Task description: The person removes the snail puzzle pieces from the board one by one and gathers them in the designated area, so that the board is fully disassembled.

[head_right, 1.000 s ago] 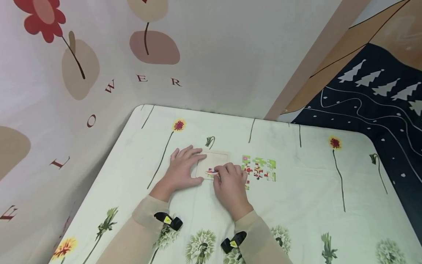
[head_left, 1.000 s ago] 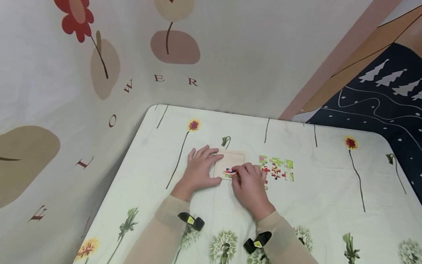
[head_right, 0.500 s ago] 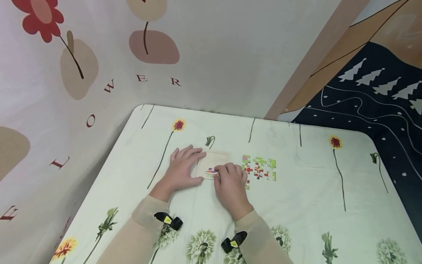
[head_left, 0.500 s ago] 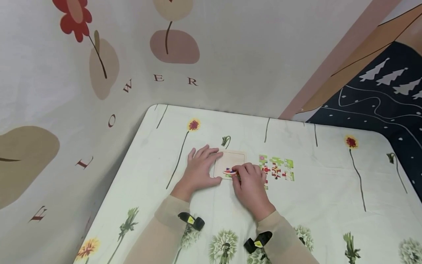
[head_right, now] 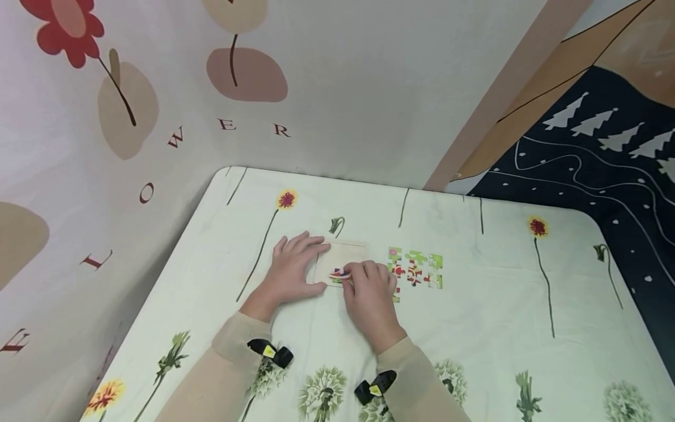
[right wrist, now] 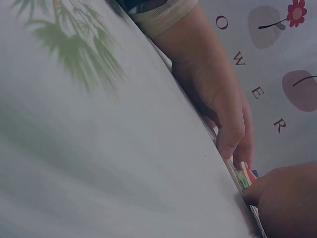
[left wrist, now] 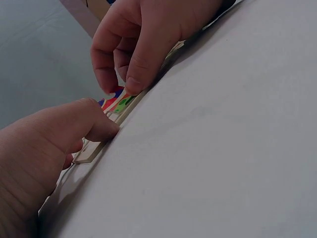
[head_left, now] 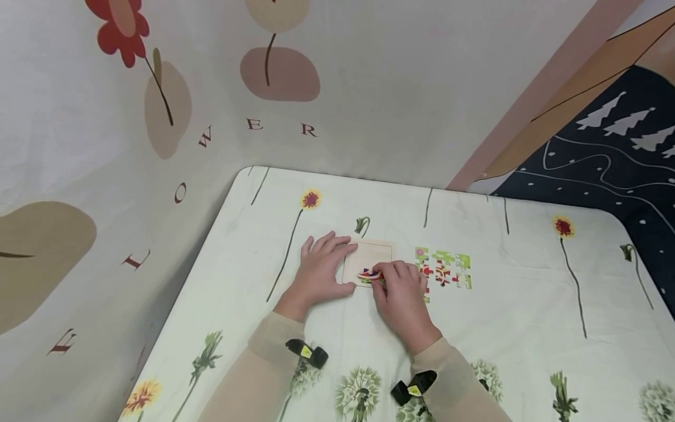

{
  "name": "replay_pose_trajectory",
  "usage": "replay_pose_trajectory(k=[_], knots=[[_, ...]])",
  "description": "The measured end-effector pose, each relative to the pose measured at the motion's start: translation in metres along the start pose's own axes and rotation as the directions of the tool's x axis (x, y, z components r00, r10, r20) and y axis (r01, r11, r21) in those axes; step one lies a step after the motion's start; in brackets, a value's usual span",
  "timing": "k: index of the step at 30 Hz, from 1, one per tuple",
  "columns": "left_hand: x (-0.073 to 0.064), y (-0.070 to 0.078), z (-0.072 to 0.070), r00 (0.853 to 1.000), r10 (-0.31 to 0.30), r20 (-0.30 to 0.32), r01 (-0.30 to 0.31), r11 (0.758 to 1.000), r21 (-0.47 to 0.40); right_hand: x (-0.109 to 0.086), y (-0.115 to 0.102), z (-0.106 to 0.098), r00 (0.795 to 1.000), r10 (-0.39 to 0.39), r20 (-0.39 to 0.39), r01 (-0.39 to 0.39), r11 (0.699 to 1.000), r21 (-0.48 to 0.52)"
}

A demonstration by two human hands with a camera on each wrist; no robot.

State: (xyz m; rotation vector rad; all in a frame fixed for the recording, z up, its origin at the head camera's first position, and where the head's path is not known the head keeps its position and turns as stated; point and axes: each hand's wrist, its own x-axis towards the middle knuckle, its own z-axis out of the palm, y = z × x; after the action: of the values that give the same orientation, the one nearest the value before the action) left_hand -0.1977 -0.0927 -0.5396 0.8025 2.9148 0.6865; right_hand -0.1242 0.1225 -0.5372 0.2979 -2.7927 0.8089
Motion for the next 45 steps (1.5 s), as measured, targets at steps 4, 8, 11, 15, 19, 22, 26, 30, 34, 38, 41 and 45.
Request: replay_pose_trajectory(k=[4, 8, 11, 15, 19, 22, 26, 30, 34, 38, 41, 45], knots=[[-0.0004, -0.0002, -0.0001, 1.0, -0.001, 0.001, 0.001, 1.0, -0.001, -0.0011, 0.0017, 0.0011, 0.996, -0.066, -0.054, 0.066, 0.998, 0.0], [-0.0007, 0.0, -0.0007, 1.0, 0.0, 0.0, 0.0, 1.0, 0.001, -0.002, 0.0037, 0.0022, 0.985, -0.136, -0.109, 0.136, 0.991, -0.004], [-0.0007, 0.0, -0.0006, 1.0, 0.001, 0.0, -0.001, 1.0, 0.0, -0.003, 0.0051, 0.0024, 0.977, -0.162, -0.137, 0.163, 0.987, -0.002], [-0.0005, 0.0001, -0.0004, 1.0, 0.004, -0.003, -0.004, 1.0, -0.005, -0.0043, 0.0067, 0.0021, 0.972, -0.182, -0.147, 0.184, 0.983, 0.005], [-0.0006, 0.0007, -0.0007, 1.0, 0.005, -0.005, -0.005, 1.0, -0.008, -0.0047, 0.0068, 0.0007, 0.964, -0.222, -0.145, 0.223, 0.975, -0.008], [-0.0006, 0.001, -0.0007, 1.0, 0.006, -0.005, -0.006, 1.0, -0.009, -0.0055, 0.0063, -0.0002, 0.952, -0.267, -0.147, 0.265, 0.964, -0.029], [-0.0008, 0.0009, -0.0003, 1.0, 0.008, -0.007, -0.008, 1.0, -0.01, -0.0062, 0.0059, -0.0005, 0.944, -0.295, -0.148, 0.292, 0.956, -0.039], [-0.0013, 0.0006, 0.0, 1.0, 0.008, -0.01, -0.008, 1.0, -0.007, -0.0062, 0.0049, -0.0002, 0.949, -0.284, -0.14, 0.283, 0.959, -0.029], [-0.002, 0.0, -0.0009, 1.0, 0.008, -0.01, -0.008, 1.0, -0.011, -0.0059, 0.0032, 0.0004, 0.954, -0.272, -0.129, 0.27, 0.962, -0.031], [-0.0023, 0.0, -0.0018, 1.0, 0.004, -0.008, -0.004, 1.0, -0.014, -0.0058, 0.0021, 0.0006, 0.957, -0.263, -0.122, 0.261, 0.965, -0.032], [-0.0021, -0.0003, -0.0016, 1.0, 0.007, -0.01, -0.007, 1.0, -0.011, -0.0059, 0.002, 0.0007, 0.958, -0.26, -0.117, 0.258, 0.966, -0.033], [-0.0019, -0.0006, -0.0012, 1.0, 0.023, -0.013, -0.023, 1.0, -0.008, -0.0064, 0.0026, 0.0012, 0.96, -0.253, -0.117, 0.25, 0.967, -0.039]])
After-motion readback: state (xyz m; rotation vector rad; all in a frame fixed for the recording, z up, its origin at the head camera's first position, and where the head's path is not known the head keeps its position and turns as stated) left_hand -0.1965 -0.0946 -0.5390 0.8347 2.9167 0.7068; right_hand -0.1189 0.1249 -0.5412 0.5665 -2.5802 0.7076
